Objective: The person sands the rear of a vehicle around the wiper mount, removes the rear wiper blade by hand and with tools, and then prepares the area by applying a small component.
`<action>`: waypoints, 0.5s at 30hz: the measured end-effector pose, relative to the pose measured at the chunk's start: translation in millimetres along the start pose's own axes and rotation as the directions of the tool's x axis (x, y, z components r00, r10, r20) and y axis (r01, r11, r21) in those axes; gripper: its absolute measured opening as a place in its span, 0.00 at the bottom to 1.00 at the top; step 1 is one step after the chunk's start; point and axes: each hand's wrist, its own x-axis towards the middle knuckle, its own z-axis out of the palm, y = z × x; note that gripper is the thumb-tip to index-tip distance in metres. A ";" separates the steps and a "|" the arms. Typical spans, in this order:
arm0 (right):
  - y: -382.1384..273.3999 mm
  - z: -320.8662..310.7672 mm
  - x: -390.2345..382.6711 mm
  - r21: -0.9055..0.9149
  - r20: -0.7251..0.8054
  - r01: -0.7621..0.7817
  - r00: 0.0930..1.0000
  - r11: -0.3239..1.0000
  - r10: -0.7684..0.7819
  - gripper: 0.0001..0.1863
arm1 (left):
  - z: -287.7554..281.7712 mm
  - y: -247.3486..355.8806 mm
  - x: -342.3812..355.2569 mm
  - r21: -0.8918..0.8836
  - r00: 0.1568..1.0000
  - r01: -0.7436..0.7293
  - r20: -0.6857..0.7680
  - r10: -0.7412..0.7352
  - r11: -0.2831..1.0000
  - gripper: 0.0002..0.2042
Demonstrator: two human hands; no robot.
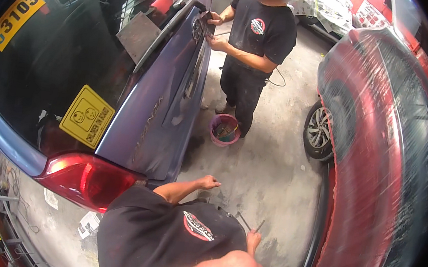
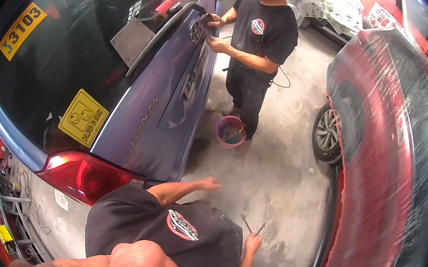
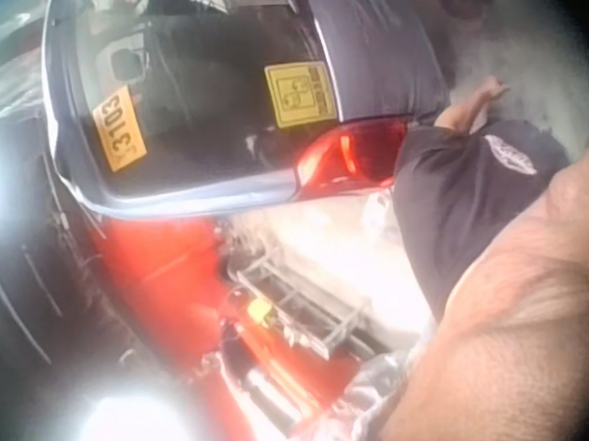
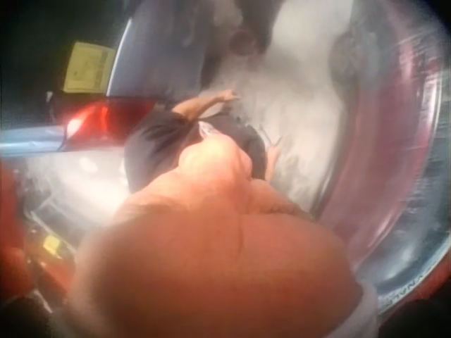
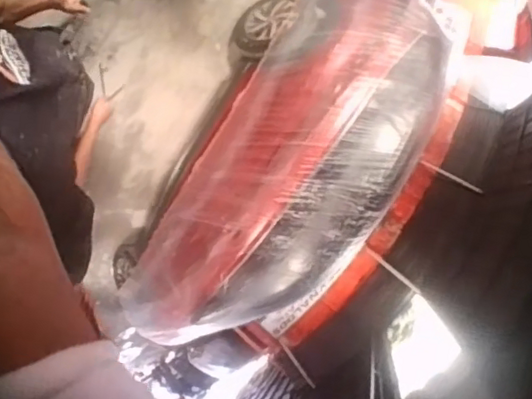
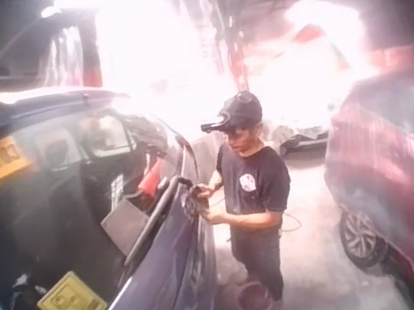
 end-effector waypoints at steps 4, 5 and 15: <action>-103.1 -67.1 65.6 0.348 0.137 0.034 0.987 0.937 -0.087 0.29 | -26.3 5.6 9.5 -0.284 0.976 0.179 -0.068 -0.206 0.942 0.25; -132.9 -93.8 73.3 0.376 0.129 0.076 0.983 0.923 -0.134 0.30 | -38.0 19.8 14.5 -0.375 0.972 0.153 -0.107 -0.207 0.914 0.24; -317.1 -232.4 188.0 0.942 0.046 0.164 0.801 0.292 -0.597 0.24 | -206.5 227.6 68.2 -0.688 0.816 -0.531 -0.573 0.079 0.495 0.22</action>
